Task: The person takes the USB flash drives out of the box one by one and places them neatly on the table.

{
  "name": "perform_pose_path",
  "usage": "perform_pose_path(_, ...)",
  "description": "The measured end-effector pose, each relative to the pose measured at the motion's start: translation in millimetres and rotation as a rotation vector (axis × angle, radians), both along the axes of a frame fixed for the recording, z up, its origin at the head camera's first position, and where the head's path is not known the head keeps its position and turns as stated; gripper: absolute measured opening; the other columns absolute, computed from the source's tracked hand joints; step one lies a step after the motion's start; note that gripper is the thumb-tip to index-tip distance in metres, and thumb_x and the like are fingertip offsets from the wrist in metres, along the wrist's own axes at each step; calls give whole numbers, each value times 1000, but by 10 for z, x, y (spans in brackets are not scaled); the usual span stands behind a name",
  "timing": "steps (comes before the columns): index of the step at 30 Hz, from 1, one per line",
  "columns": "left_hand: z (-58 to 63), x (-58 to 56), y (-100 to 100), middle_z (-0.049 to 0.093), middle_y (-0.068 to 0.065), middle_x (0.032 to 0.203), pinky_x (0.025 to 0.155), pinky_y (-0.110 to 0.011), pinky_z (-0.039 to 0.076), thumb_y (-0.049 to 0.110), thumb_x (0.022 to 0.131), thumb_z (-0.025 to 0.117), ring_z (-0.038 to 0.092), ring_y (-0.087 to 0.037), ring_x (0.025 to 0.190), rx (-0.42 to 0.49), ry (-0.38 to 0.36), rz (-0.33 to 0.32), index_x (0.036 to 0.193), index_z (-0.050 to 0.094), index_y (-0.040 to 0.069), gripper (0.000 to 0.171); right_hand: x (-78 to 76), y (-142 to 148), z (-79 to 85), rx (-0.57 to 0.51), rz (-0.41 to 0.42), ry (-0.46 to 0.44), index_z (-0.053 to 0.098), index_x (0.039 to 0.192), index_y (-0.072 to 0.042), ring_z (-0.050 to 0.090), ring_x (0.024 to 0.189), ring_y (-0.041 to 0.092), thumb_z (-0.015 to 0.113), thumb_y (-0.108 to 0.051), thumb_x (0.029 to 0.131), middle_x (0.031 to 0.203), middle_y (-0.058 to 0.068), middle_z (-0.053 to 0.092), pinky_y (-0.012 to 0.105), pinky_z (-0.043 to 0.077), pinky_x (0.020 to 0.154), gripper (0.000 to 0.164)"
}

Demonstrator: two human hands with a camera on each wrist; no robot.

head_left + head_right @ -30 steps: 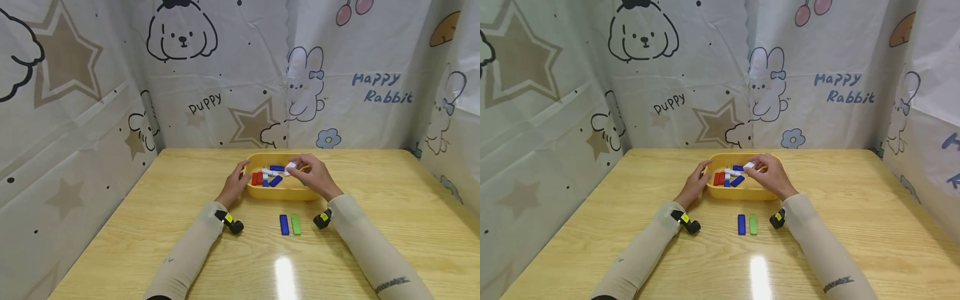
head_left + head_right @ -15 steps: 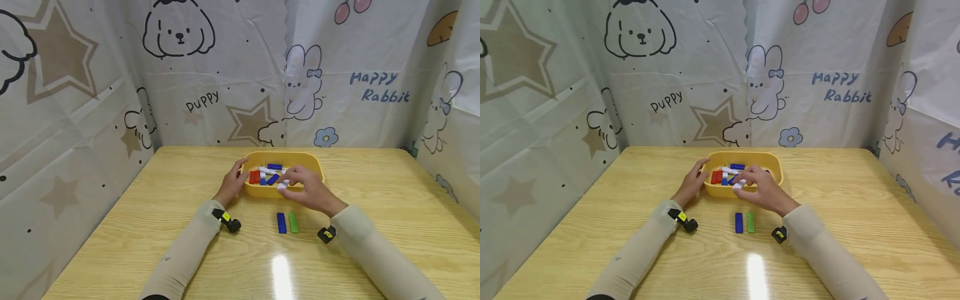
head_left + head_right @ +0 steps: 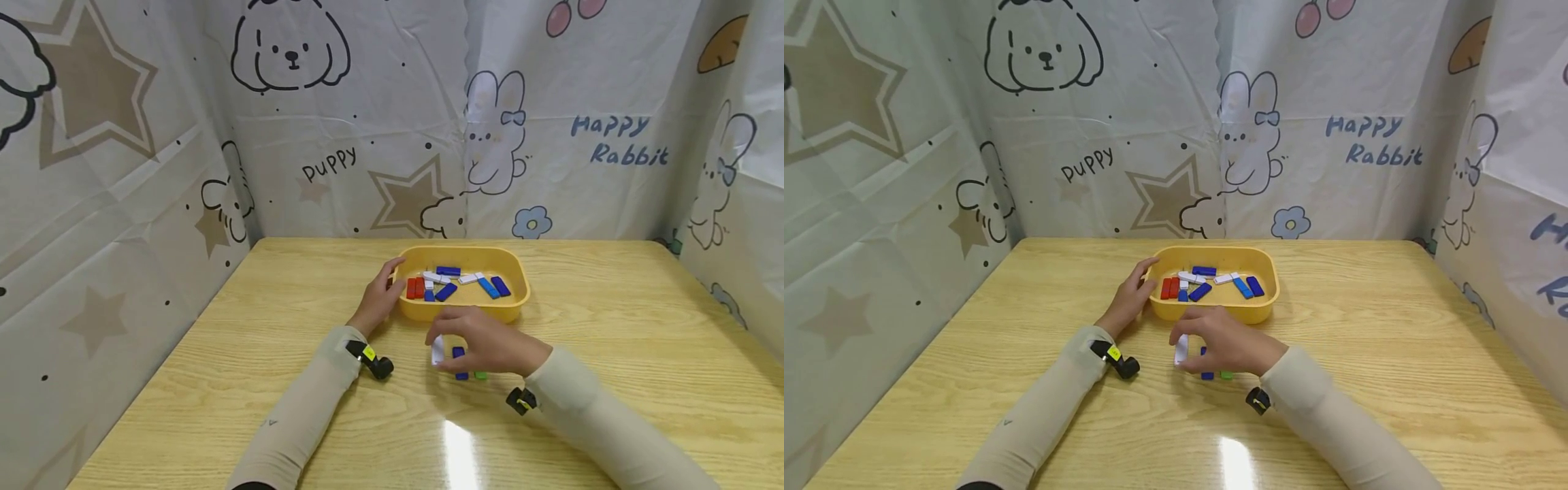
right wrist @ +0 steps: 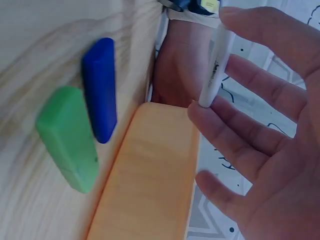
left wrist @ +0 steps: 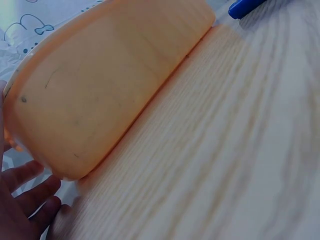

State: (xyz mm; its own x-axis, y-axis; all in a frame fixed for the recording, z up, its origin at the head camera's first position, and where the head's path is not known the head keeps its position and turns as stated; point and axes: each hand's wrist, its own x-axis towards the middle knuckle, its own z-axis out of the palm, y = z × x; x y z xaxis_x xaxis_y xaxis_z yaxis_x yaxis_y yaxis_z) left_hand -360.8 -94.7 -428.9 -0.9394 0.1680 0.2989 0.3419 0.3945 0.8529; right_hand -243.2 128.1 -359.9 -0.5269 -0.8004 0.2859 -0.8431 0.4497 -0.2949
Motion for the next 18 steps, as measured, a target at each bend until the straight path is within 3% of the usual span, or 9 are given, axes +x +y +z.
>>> perform_pose_path(3,1,0,2,39,-8,149,109,-42,35,19,97,49,41,-28,133,1,-1,-2,144,42,25,47,-10,-10,-39,12,13,5,70,102,-18,58,94,12,80,-30,77,104,-7,62,33,49,86,30)
perform_pose_path(10,19,16,8,38,-6,150,109,-43,33,21,98,48,40,-27,134,-2,-7,-2,144,41,25,47,-24,-30,-154,90,-27,-113,71,104,-17,59,93,14,78,-30,79,106,-8,62,29,49,83,29)
perform_pose_path(18,13,14,2,38,-7,150,109,-43,34,21,97,49,39,-28,134,-3,-4,-2,144,41,26,47,-39,-70,-258,117,-54,-131,71,103,-17,58,81,13,79,-28,80,106,-6,62,25,48,73,27)
